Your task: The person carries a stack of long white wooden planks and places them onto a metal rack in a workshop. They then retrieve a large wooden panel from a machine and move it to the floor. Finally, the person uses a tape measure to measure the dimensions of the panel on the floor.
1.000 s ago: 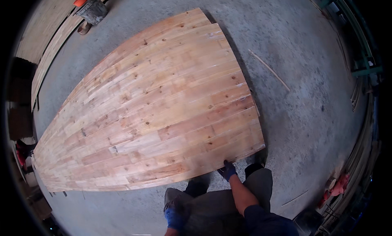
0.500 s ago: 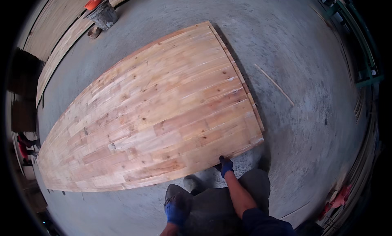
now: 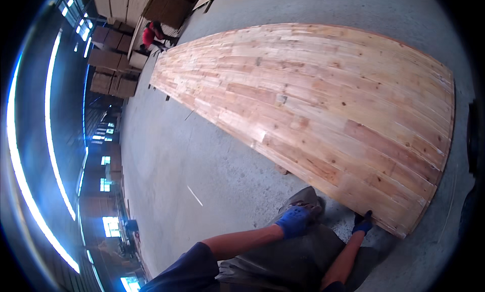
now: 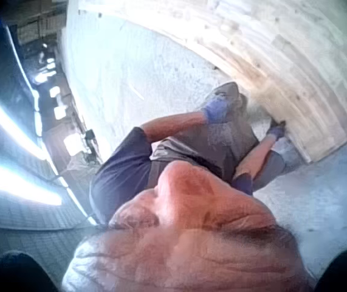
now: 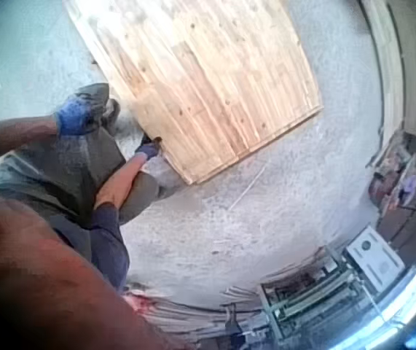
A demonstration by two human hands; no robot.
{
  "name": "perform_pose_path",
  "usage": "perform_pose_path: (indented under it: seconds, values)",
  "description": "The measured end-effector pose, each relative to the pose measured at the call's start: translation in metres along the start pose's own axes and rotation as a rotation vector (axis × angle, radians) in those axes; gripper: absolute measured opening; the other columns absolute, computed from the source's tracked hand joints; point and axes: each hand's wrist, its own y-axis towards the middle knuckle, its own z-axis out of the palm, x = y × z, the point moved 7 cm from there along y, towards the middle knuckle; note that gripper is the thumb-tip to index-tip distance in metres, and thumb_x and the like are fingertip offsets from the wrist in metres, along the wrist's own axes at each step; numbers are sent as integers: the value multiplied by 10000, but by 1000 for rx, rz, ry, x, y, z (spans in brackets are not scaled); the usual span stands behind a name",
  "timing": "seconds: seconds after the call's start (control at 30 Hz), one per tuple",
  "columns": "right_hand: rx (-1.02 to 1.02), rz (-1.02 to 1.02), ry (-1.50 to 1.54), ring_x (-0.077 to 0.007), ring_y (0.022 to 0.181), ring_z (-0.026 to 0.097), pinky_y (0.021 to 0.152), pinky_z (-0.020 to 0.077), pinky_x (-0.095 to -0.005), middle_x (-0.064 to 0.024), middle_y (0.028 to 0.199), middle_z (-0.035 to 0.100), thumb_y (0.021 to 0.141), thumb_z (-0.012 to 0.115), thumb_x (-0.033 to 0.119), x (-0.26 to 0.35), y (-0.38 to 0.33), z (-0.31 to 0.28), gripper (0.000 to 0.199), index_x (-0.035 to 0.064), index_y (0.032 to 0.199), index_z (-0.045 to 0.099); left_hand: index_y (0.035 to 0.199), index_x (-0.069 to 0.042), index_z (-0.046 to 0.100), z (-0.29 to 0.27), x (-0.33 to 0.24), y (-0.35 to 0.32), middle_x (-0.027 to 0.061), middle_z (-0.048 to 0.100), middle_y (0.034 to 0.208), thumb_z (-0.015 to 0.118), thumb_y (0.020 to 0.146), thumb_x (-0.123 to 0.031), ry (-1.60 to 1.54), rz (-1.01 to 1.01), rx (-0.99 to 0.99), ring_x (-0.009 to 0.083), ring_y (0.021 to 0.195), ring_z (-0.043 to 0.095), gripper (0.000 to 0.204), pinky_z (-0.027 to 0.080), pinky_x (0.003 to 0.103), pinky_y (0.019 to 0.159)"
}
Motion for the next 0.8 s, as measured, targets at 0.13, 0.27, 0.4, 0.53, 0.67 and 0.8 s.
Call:
perform_pose_path:
  seconds: [0.13,0.27,0.4,0.53,0.67,0.8]
  values:
    - [31,23,10,-351,1026,628,781,573,-477,-185,1207,595,875,731,278,-13,37,-22,643,2,1368,425,1212,-92,584,15,10,7,181,642,1091,594,877,-329,109,-68,91,383,1049,593,410,430,486,969]
    - [44,22,-20,-346,1005,631,782,572,-452,-188,1208,594,883,719,300,-16,36,-20,646,-38,1351,429,1212,-99,582,44,29,2,175,637,1092,607,859,-308,-7,-175,148,375,1056,590,411,416,497,979]
    - [4,34,-90,-356,991,635,793,576,-454,-209,1208,585,898,696,283,-5,24,-10,630,-67,1347,426,1199,-108,584,26,8,-7,163,646,1035,622,843,-288,63,41,-97,361,997,615,401,460,515,895]
    - [-2,68,-102,-363,1050,616,856,564,-471,-225,1206,580,905,683,246,-12,12,7,601,-69,1348,426,1108,-116,612,104,65,-20,157,661,1000,624,837,-284,-396,-129,-177,359,933,641,320,504,505,803]
    - [202,396,143,-296,1119,594,988,489,-470,-182,1276,579,969,565,381,-26,56,-36,548,-19,1332,477,1008,-117,637,34,1,0,172,675,956,619,843,-320,84,-76,91,372,886,646,262,506,488,795]
    - [376,435,-100,-327,1053,625,872,520,-494,-153,1257,591,971,515,326,11,28,-67,426,99,1331,490,933,-95,637,15,-27,-20,203,652,886,625,830,-317,16,-19,-15,396,849,628,244,495,493,770]
